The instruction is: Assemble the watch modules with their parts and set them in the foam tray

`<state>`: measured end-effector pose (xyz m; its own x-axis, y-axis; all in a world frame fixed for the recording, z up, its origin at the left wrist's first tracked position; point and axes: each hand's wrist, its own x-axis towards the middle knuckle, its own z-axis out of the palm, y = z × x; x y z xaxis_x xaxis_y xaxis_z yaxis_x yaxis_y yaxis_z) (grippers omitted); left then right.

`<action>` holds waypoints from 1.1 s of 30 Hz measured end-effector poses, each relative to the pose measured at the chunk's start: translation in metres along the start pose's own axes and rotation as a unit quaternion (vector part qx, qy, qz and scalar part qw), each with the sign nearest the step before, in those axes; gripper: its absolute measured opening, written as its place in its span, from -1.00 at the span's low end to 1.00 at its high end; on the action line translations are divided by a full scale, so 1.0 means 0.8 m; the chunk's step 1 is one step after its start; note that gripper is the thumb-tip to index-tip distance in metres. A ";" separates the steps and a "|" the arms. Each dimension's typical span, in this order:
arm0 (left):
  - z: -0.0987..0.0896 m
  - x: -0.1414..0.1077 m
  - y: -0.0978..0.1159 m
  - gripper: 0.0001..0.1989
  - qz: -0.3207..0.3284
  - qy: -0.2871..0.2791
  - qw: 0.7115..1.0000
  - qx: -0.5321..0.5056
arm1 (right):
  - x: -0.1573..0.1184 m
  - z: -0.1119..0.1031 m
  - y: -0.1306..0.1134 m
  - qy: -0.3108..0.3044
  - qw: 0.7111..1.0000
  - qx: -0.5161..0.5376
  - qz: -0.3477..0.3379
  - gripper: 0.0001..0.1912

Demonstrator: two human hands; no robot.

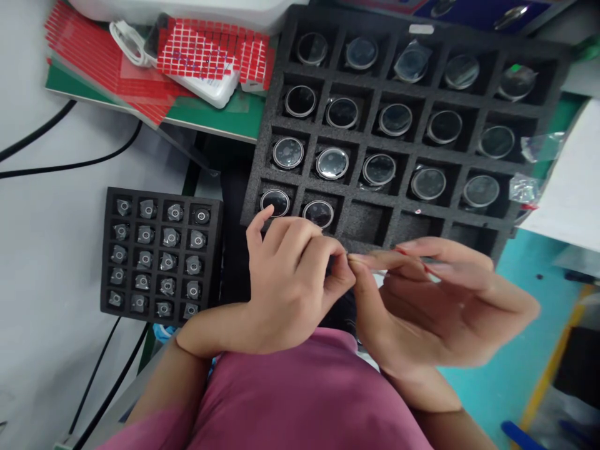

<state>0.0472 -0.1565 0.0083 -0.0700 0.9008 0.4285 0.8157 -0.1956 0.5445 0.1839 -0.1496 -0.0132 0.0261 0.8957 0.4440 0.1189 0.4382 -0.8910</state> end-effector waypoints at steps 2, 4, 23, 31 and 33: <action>0.001 0.000 -0.001 -0.87 0.008 0.002 1.000 0.013 | -0.003 -0.002 0.000 -0.007 0.999 -0.036 -0.013 -0.14; 0.003 0.001 0.000 -0.85 0.016 0.014 0.999 0.029 | -0.004 -0.003 -0.001 -0.014 0.998 -0.049 -0.022 -0.14; -0.014 0.005 -0.017 -0.91 0.005 0.010 0.995 -0.094 | 0.032 -0.004 -0.013 0.066 0.934 0.170 0.308 -0.54; -0.004 0.012 -0.016 -0.88 -0.053 -0.072 0.963 -0.256 | 0.033 0.000 -0.014 0.036 0.928 0.191 0.318 -0.54; -0.004 0.014 -0.017 -0.85 -0.078 -0.094 0.945 -0.302 | 0.032 0.001 -0.012 0.042 0.934 0.187 0.303 -0.53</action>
<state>0.0338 -0.1454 0.0080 -0.0133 0.9788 0.2044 0.3227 -0.1893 0.9274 0.1829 -0.1305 0.0070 0.0549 0.9855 -0.1605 -0.2971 -0.1373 -0.9449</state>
